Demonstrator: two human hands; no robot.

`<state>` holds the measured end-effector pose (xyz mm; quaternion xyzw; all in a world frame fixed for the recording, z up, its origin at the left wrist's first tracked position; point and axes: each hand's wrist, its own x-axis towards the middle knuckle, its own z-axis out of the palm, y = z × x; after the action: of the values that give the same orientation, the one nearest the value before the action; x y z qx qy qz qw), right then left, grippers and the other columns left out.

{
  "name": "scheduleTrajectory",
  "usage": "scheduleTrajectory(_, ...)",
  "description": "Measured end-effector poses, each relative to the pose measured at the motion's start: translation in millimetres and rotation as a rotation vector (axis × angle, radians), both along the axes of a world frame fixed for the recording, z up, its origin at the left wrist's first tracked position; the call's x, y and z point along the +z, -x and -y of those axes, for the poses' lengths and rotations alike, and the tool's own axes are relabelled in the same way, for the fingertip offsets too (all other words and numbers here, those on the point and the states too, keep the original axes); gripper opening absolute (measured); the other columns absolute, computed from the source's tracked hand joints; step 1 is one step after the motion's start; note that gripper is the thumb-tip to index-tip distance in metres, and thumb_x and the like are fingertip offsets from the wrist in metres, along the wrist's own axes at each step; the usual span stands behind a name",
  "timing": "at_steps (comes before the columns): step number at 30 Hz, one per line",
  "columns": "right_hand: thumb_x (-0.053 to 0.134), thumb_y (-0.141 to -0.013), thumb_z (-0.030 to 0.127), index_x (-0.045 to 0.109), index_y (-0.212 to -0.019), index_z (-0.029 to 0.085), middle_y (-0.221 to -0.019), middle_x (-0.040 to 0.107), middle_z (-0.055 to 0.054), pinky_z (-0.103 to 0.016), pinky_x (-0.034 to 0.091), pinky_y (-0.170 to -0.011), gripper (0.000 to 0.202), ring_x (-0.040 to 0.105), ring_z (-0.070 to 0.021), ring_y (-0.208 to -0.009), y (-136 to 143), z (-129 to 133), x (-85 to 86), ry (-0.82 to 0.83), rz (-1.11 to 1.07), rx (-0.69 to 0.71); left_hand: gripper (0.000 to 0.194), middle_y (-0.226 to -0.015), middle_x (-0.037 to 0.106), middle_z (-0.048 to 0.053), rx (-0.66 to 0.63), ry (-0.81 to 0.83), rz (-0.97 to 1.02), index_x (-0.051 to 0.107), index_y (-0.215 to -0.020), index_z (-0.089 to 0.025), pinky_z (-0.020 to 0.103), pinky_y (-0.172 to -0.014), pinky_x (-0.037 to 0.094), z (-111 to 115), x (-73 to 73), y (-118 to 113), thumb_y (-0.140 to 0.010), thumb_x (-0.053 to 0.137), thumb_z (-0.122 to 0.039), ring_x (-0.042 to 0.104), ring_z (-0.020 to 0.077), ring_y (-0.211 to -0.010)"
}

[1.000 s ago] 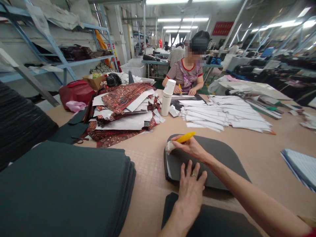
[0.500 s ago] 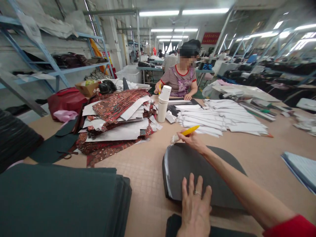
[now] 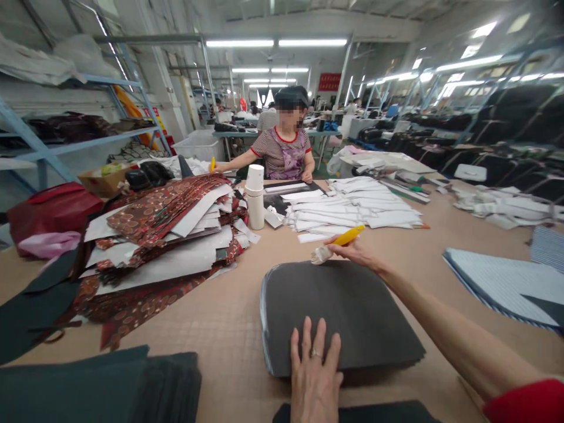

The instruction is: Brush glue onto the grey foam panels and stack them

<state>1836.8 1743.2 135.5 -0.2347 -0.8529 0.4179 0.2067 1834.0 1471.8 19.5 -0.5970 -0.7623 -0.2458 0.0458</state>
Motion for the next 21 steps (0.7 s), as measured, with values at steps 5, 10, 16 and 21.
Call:
scheduleTrajectory(5,0.059,-0.062,0.048,0.066,-0.076,0.017,-0.056,0.056,0.0,-0.027,0.038,-0.048,0.035,0.048,-0.0142,-0.051,-83.0,-34.9,5.6,-0.042,-0.03,-0.257,0.062,-0.143,0.041,0.0,0.086,-0.077,-0.167,0.043,-0.132,-0.034,0.058,-0.097,0.044,-2.0,-10.7,1.1,-0.076,0.052,-0.01,0.038,0.0307,-0.131)
scheduleTrajectory(10,0.057,-0.063,0.044,0.067,-0.076,0.017,-0.056,0.058,-0.001,-0.027,0.042,-0.053,0.032,0.055,-0.0161,-0.055,-120.3,-35.7,7.8,-0.095,-0.094,-0.455,0.069,-0.144,0.041,0.002,0.052,-0.103,-0.388,0.038,-0.136,-0.031,0.051,-0.093,0.046,0.6,-6.7,7.7,-0.073,0.047,-0.004,0.041,0.0301,-0.128)
scheduleTrajectory(16,0.055,-0.07,0.041,0.069,-0.085,0.018,-0.082,0.07,-0.005,-0.029,0.048,-0.068,0.031,0.064,-0.0202,-0.074,-110.7,-15.8,-12.5,-0.132,-0.161,-0.484,0.064,-0.143,0.042,0.001,0.065,-0.098,-0.527,0.035,-0.138,-0.032,0.046,-0.094,0.044,0.7,-2.4,10.8,-0.079,0.047,-0.008,0.041,0.0277,-0.128)
scheduleTrajectory(21,0.055,-0.075,0.042,0.068,-0.083,0.02,-0.08,0.072,-0.006,-0.033,0.049,-0.07,0.027,0.066,-0.0238,-0.076,-146.0,27.7,-25.2,-0.163,-0.126,-0.548,0.06,-0.141,0.046,0.001,0.1,-0.062,-0.372,0.041,-0.133,-0.035,0.049,-0.099,0.039,-1.6,-3.2,8.6,-0.08,0.048,-0.008,0.039,0.0274,-0.13)
